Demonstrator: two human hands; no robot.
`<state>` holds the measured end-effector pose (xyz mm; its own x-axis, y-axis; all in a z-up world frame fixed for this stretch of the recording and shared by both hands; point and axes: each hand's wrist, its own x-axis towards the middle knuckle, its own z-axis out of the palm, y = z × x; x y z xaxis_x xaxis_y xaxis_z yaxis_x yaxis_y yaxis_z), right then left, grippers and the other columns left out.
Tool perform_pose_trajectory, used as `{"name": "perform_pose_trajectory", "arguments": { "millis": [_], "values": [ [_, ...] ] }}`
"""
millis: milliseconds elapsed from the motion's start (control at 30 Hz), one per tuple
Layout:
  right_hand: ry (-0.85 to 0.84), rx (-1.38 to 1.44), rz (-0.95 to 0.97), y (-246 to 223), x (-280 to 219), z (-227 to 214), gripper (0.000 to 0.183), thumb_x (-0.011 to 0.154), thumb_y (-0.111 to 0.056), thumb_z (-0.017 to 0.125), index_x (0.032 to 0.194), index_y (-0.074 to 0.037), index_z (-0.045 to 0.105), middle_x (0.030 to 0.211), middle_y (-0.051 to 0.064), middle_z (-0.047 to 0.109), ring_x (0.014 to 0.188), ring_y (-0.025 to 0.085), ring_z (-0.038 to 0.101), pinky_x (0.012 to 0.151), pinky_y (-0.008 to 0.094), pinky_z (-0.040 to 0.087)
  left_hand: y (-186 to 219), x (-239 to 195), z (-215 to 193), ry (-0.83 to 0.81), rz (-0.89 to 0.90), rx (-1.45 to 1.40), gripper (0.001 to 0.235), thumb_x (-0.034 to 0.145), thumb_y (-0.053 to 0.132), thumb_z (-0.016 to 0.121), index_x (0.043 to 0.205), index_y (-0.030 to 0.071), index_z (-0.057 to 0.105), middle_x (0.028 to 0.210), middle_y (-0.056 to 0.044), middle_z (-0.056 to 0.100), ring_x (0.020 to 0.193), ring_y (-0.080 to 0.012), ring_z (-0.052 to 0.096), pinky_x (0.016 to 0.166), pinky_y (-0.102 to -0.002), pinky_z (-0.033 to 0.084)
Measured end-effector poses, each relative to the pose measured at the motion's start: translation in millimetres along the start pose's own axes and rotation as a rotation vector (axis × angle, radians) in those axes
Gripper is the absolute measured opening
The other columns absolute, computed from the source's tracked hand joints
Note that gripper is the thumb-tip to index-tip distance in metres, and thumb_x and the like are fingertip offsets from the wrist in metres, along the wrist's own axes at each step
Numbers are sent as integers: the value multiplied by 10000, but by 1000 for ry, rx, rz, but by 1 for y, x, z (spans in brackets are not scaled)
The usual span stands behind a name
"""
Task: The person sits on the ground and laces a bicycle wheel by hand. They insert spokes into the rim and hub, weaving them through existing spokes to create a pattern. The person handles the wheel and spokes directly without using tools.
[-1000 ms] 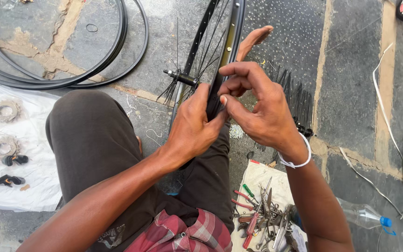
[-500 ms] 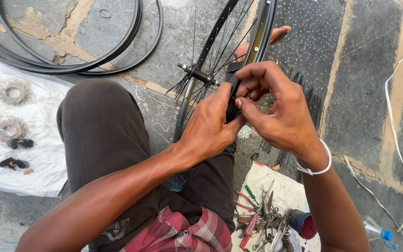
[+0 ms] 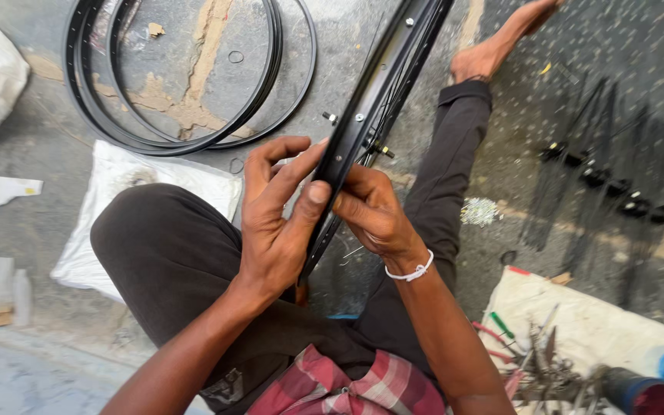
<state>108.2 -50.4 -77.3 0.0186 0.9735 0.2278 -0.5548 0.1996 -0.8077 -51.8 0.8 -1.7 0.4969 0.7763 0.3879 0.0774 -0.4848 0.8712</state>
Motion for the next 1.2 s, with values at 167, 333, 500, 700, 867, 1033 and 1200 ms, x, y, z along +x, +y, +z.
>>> {"name": "perform_pose_trajectory", "arguments": {
  "millis": [167,333,500,700,867,1033,1200],
  "values": [
    [35,-17,80,17,4,23,350,1029,-156,619,1352,-20,621,1082,59,685,967,146,648,829,277,548,-12,-15,-12,-4,-78,-88,413,1118,327,622,1419,46,646,1420,-111,529,1352,-231,518,1175,-359,413],
    [-56,229,13,21,2,21,477,939,-29,689,1375,-56,498,1164,25,626,1069,129,624,906,274,526,-15,-22,-17,3,-123,-127,407,1098,345,627,1369,44,658,1416,-107,519,1325,-211,531,1090,-354,523],
    [-39,-142,5,36,4,30,239,1120,-129,583,1336,-32,612,1009,7,637,945,67,605,903,265,562,-20,-25,-16,30,-88,-96,420,1129,357,629,1390,32,672,1403,-117,543,1199,-149,565,912,-240,515],
    [-53,47,27,27,6,26,285,1095,-277,564,1203,-26,644,977,-12,619,911,87,610,833,254,545,-26,-29,-15,62,-114,-116,453,1088,379,643,1361,18,662,1435,-116,528,1091,-135,559,835,-234,497],
    [2,-106,-10,24,3,34,254,1083,-242,583,1196,-23,639,973,-10,639,953,89,606,868,262,538,-27,-32,-14,43,-72,-153,450,1124,394,641,1378,23,658,1407,-111,522,1246,-159,575,1063,-291,515],
    [9,-1,-19,26,4,35,246,1084,-240,560,1192,-31,631,992,-6,635,982,103,598,904,279,529,-27,-32,-13,62,-118,-189,442,1088,388,650,1353,34,664,1414,-103,524,1202,-152,590,963,-292,540],
    [-6,-158,-87,34,-2,31,241,1132,-244,553,1071,-22,627,918,-5,614,907,94,600,847,284,522,-25,-32,-10,50,-88,-228,420,1109,371,650,1381,51,662,1454,-94,509,1255,-158,593,1041,-310,566]
  ]
}}
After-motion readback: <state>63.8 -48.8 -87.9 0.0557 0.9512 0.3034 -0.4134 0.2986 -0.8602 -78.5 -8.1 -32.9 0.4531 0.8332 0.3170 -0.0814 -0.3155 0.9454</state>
